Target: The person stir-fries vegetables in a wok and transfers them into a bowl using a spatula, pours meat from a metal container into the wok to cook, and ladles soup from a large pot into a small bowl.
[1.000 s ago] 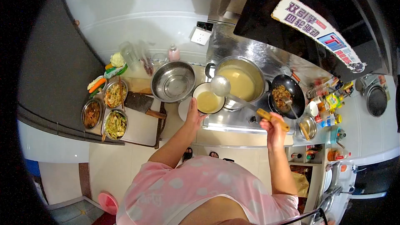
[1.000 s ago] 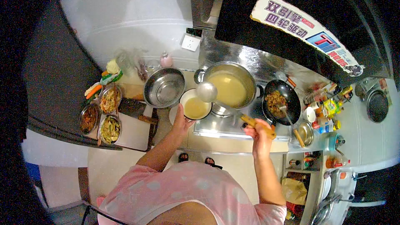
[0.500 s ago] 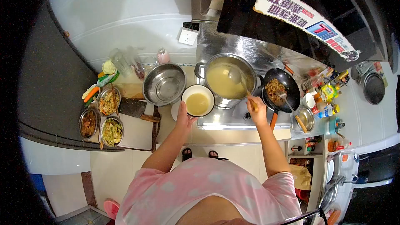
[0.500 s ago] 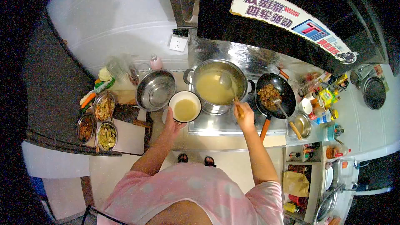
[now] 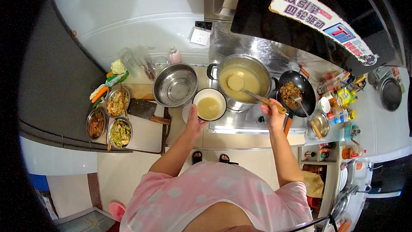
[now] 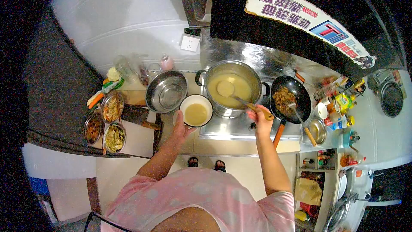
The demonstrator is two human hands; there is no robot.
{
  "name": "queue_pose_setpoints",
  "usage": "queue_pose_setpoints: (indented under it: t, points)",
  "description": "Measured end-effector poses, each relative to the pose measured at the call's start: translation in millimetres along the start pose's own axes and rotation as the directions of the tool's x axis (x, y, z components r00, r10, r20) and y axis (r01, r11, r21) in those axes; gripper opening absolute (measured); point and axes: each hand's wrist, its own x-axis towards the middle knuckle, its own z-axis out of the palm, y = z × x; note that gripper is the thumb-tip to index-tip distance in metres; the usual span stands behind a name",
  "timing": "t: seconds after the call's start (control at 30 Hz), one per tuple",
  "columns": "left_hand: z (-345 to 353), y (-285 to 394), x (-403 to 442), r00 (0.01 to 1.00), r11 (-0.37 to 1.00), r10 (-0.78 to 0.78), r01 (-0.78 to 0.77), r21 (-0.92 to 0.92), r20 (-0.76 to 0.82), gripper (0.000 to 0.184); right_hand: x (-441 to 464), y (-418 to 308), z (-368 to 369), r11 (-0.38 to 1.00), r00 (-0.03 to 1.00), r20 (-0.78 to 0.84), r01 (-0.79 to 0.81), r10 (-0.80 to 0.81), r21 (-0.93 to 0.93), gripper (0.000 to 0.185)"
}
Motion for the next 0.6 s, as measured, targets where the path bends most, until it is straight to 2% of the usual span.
queue_pose_setpoints:
  t: [0.13, 0.23, 0.37, 0.53, 0.6]
  points:
    - [5.2, -2.6, 2.1, 1.0, 1.0, -0.018, 0.017, -0.006, -0.023, 0.065, -12.9, -26.0, 2.7, 0.995, 0.999, 0.021, 0.048, -0.046, -0.084, 0.023]
    - [20.9, 1.2, -6.6, 0.995, 0.999, -0.032, 0.035, 0.034, -0.097, 0.069, -22.3, -46.2, 3.8, 0.99, 0.997, 0.031, 0.074, -0.071, -0.118, 0.024]
    - [10.7, -10.4, 6.1, 0.999, 0.998, -0.036, 0.038, 0.054, -0.041, 0.071, -38.6, -72.9, 9.7, 0.977, 0.994, 0.025, 0.109, -0.106, -0.181, 0.028]
    - [16.7, -9.3, 3.4, 0.998, 0.998, -0.034, 0.037, 0.057, -0.056, 0.071, -62.8, -98.2, 15.6, 0.969, 0.986, 0.083, 0.16, -0.147, -0.186, 0.028]
    - [14.4, -9.4, 4.2, 0.999, 0.999, -0.034, 0.034, 0.025, -0.011, 0.07, -73.8, -107.5, 18.7, 0.962, 0.98, 0.114, 0.184, -0.163, -0.2, 0.027]
